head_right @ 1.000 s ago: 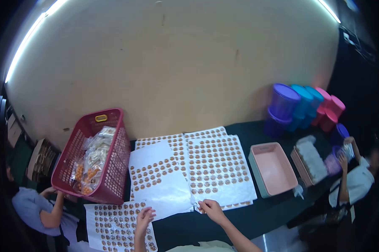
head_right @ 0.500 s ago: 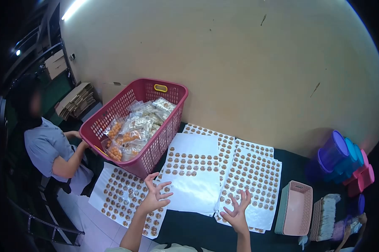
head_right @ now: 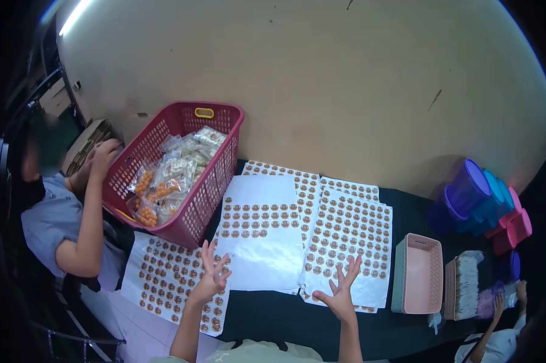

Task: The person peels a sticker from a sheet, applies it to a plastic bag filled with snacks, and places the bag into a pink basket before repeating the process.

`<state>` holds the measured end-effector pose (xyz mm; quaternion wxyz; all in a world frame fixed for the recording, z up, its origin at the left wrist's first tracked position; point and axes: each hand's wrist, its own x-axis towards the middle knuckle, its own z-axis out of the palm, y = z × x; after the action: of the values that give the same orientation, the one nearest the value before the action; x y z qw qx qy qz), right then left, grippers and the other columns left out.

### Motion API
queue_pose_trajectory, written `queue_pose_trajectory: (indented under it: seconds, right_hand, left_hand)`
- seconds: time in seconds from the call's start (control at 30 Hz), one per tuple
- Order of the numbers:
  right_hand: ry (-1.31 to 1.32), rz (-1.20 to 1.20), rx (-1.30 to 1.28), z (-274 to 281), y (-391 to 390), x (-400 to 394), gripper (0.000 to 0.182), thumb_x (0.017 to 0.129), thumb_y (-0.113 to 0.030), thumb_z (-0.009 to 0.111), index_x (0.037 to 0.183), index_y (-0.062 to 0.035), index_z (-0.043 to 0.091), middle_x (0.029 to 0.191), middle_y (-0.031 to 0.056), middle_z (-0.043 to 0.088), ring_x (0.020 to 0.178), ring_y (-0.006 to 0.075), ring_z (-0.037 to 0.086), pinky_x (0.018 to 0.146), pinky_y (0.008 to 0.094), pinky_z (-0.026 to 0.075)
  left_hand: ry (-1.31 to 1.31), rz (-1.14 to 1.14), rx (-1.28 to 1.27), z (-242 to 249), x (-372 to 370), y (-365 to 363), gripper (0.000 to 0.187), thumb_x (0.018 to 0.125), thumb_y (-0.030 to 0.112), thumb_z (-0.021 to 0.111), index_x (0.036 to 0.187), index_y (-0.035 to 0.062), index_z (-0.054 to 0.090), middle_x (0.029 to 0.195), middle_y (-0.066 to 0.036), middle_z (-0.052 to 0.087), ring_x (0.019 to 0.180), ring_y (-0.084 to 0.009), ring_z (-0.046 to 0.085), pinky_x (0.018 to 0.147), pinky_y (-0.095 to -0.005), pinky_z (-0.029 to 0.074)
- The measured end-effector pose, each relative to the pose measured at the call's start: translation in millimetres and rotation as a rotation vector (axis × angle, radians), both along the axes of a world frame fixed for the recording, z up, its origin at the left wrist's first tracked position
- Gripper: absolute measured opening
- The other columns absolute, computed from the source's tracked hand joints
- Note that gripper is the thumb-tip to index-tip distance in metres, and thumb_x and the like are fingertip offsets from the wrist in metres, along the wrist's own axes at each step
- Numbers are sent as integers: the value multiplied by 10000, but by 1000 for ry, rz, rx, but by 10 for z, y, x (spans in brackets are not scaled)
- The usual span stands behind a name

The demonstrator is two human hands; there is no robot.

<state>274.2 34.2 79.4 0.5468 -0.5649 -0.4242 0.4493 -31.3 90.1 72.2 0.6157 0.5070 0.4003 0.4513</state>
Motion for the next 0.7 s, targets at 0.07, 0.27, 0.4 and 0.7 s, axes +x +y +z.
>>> queue_pose_trajectory:
  seconds: [0.07,0.27,0.4,0.7]
  right_hand:
    - [-35,-12,11,3,-19,10,1285,513,-358,820,1346,-275,-155,1419,158,-65,1298,399,61,983,588,180]
    - [-85,-31,2,-27,-32,92,1274,526,-386,809,1345,-279,-160,1422,157,-79,1300,397,47,988,591,153]
    - [-99,-46,-1,17,-71,118,1264,530,-377,809,1349,-279,-148,1423,158,-73,1300,396,47,989,593,149]
    - [-69,-153,27,7,-211,456,1253,524,-383,813,1360,-274,-114,1422,170,-62,1293,416,51,988,593,142]
  left_hand:
    - [-74,-49,-12,-48,-3,4,1261,535,642,686,1318,264,-227,1421,-114,-132,1308,-372,4,993,-562,161]
    - [-15,-104,3,-78,34,-4,1280,518,691,650,1310,249,-254,1420,-123,-151,1307,-363,-69,1007,-560,78]
    - [5,-101,12,-97,32,-21,1282,518,688,653,1312,244,-251,1420,-123,-151,1306,-363,-77,1005,-562,82]
    - [-270,5,-48,-15,66,-9,1249,508,696,634,1346,243,-174,1434,-133,-43,1312,-357,37,1008,-545,146]
